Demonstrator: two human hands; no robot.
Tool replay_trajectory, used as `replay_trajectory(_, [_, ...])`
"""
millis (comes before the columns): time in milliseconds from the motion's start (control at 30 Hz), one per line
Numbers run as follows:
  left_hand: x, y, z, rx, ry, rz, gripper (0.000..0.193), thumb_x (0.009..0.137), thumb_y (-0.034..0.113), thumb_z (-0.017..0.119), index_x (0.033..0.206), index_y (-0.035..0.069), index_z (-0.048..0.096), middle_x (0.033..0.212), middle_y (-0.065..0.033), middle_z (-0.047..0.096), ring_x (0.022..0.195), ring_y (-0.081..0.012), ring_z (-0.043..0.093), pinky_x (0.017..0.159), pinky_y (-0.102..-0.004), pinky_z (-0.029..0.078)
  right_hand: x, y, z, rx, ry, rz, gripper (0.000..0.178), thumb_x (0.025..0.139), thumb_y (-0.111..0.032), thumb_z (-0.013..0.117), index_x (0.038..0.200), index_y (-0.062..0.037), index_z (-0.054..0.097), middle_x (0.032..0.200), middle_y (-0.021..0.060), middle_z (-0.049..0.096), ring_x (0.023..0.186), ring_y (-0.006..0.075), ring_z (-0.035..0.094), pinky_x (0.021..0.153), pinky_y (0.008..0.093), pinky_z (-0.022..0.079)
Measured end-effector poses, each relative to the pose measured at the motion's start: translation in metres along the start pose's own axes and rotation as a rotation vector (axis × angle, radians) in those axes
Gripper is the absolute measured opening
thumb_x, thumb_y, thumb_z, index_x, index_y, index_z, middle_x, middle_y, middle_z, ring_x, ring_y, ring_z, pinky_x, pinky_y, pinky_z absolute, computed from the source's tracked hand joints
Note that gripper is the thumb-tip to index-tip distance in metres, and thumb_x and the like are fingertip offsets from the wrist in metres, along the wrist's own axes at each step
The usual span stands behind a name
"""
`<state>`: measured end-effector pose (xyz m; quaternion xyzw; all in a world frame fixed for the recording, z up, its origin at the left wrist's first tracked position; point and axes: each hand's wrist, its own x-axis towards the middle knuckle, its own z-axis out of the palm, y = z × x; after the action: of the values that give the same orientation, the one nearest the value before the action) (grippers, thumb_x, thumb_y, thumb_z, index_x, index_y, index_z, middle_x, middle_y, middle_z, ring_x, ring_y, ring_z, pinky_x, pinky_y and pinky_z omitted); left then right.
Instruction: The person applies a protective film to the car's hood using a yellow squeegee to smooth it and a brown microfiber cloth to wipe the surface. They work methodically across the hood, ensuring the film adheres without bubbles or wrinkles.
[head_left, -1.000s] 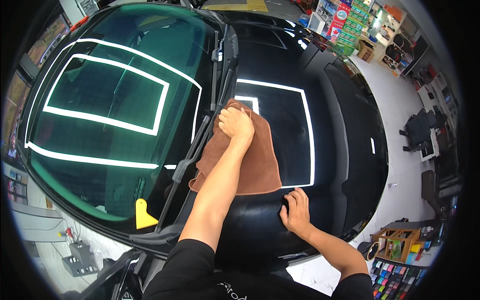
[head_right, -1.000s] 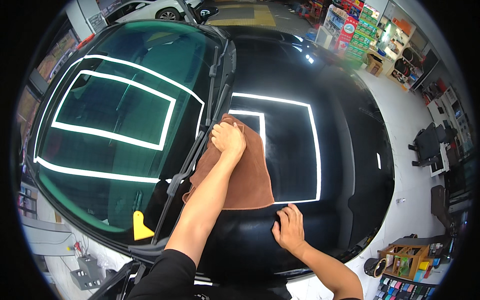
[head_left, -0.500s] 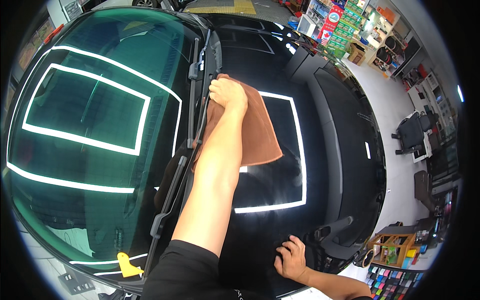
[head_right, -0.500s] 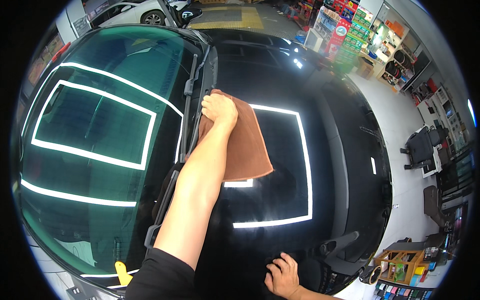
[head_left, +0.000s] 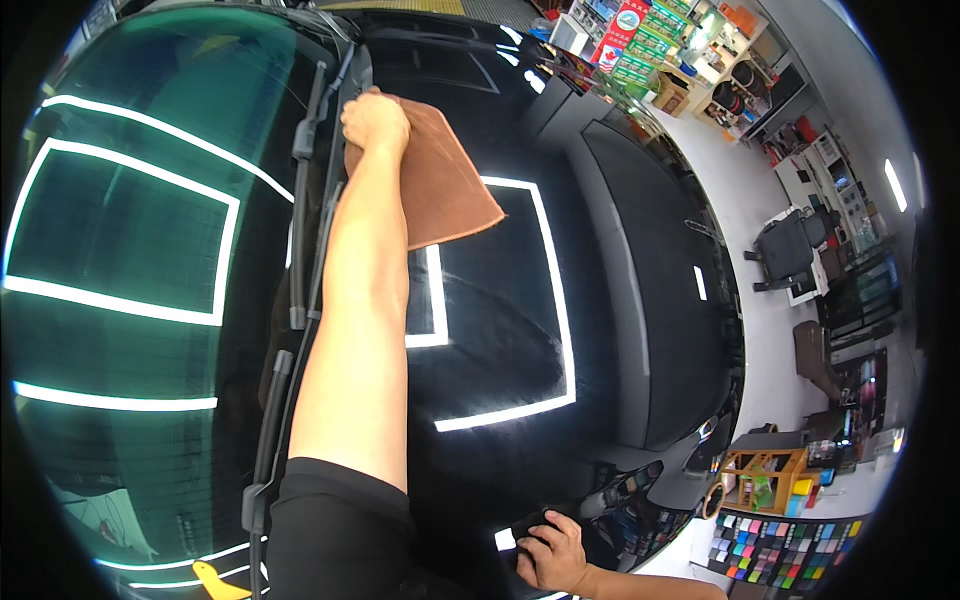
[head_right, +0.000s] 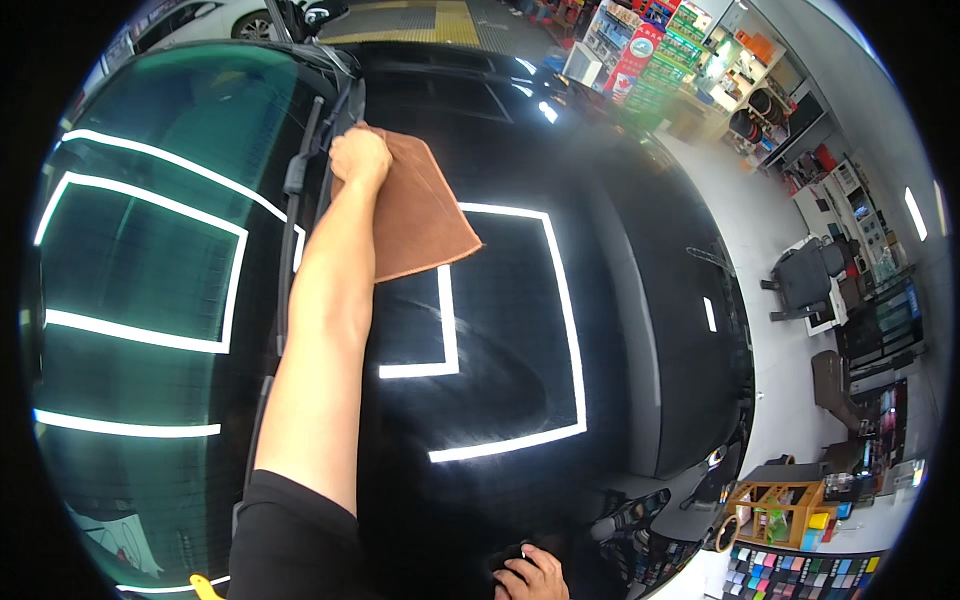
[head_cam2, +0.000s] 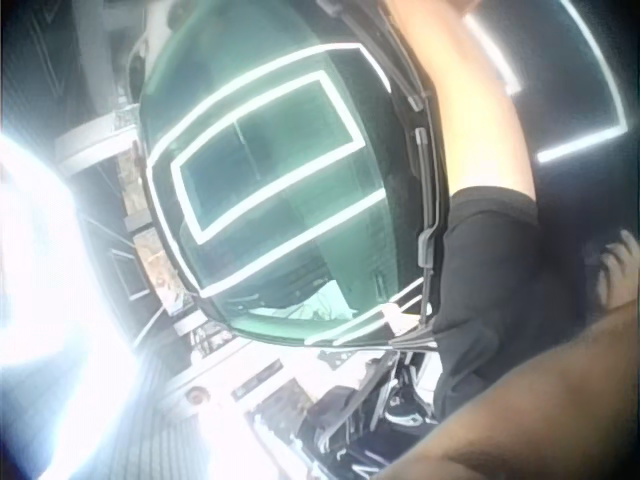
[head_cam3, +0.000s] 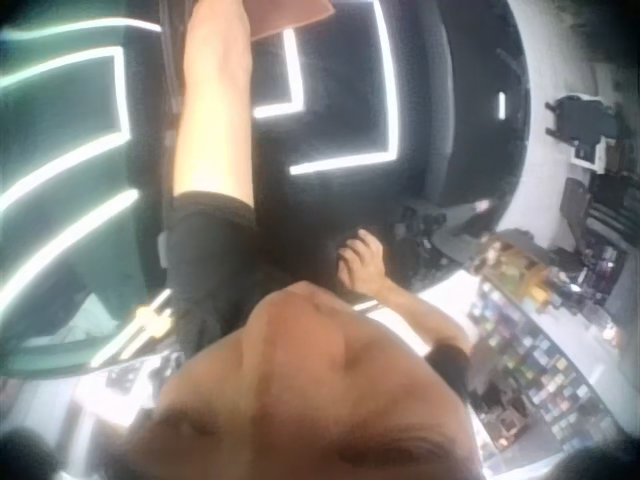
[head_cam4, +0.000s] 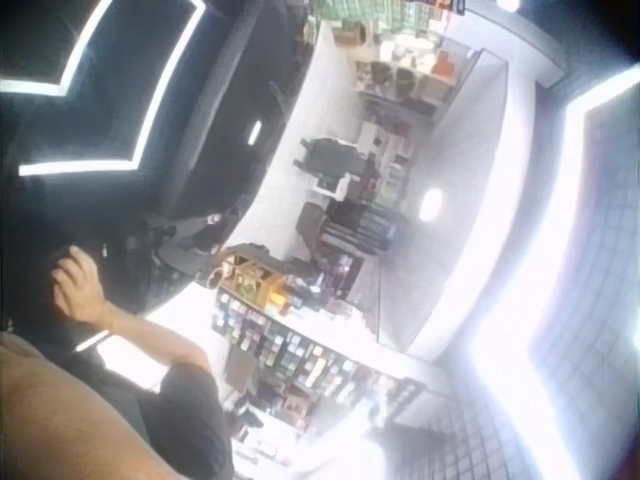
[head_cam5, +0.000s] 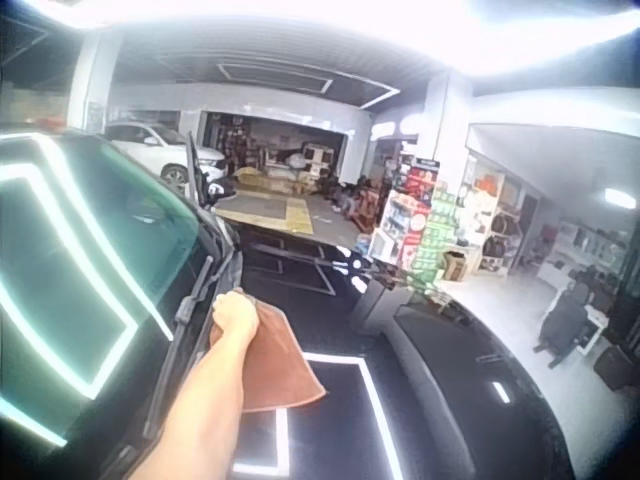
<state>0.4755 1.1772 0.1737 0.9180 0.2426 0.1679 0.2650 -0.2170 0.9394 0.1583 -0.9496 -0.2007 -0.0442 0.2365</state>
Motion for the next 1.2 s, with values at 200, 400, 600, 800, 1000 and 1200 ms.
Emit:
replay_trajectory(200, [-0.052, -0.04, -0.03, 0.26, 0.053, 0.198, 0.042, 0.11, 0.037, 0.059, 0.123, 0.002, 0.078, 0.125, -0.0164, 0.075, 0.12, -0.0337, 0.073, 0.102, -0.0453, 0.057, 0.011, -0.006, -0.018, -0.02, 0.023, -0.033, 0.039, 0.078, -0.014, 0.081, 0.115, -0.0085, 0.071, 0.126, 0.0157, 0.06, 0.133, 0.0463, 0.054, 0.11, 0.0591, 0.049])
replay_trajectory(400, [-0.107, -0.071, -0.052, 0.278, 0.253, 0.455, 0.019, 0.099, 0.018, 0.064, 0.1, 0.006, 0.08, 0.109, -0.0119, 0.071, 0.107, -0.0309, 0.069, 0.095, -0.0428, 0.055, 0.013, -0.007, -0.022, -0.024, 0.06, -0.049, 0.037, 0.082, -0.013, 0.079, 0.117, -0.0053, 0.07, 0.129, 0.0169, 0.059, 0.137, 0.0457, 0.052, 0.112, 0.059, 0.047])
replay_trajectory(600, [-0.12, -0.07, -0.048, 0.19, 0.337, 0.466, 0.017, 0.098, 0.016, 0.067, 0.097, 0.004, 0.079, 0.109, -0.0127, 0.068, 0.109, -0.0321, 0.066, 0.095, -0.0435, 0.053, 0.009, -0.012, -0.022, -0.016, 0.042, -0.03, 0.037, 0.083, -0.014, 0.079, 0.117, -0.0043, 0.069, 0.13, 0.0184, 0.058, 0.138, 0.0473, 0.05, 0.113, 0.0593, 0.046])
replay_trajectory(800, [-0.073, -0.047, -0.028, 0.198, 0.19, 0.375, 0.028, 0.103, 0.024, 0.065, 0.108, 0.002, 0.082, 0.122, -0.0149, 0.07, 0.118, -0.0335, 0.066, 0.102, -0.0471, 0.051, 0.004, -0.006, -0.016, -0.014, 0.011, -0.019, 0.038, 0.081, -0.015, 0.079, 0.116, -0.0061, 0.069, 0.126, 0.017, 0.059, 0.135, 0.0473, 0.053, 0.11, 0.0606, 0.047])
replay_trajectory(1000, [-0.042, -0.036, -0.02, 0.159, 0.073, 0.306, 0.029, 0.105, 0.022, 0.062, 0.117, 0.004, 0.082, 0.13, -0.015, 0.071, 0.125, -0.0336, 0.063, 0.109, -0.047, 0.046, 0.001, -0.004, -0.01, -0.02, 0.008, -0.012, 0.04, 0.078, -0.016, 0.081, 0.115, -0.0082, 0.07, 0.125, 0.0153, 0.061, 0.134, 0.0467, 0.054, 0.109, 0.0596, 0.048])
replay_trajectory(1200, [-0.067, -0.057, -0.043, 0.321, 0.147, 0.456, 0.029, 0.104, 0.025, 0.062, 0.117, 0.008, 0.082, 0.122, -0.0105, 0.073, 0.122, -0.0304, 0.061, 0.103, -0.0461, 0.044, 0.01, -0.008, -0.016, -0.024, 0.015, -0.019, 0.038, 0.081, -0.014, 0.079, 0.116, -0.006, 0.069, 0.127, 0.0179, 0.059, 0.135, 0.0483, 0.052, 0.11, 0.0614, 0.047])
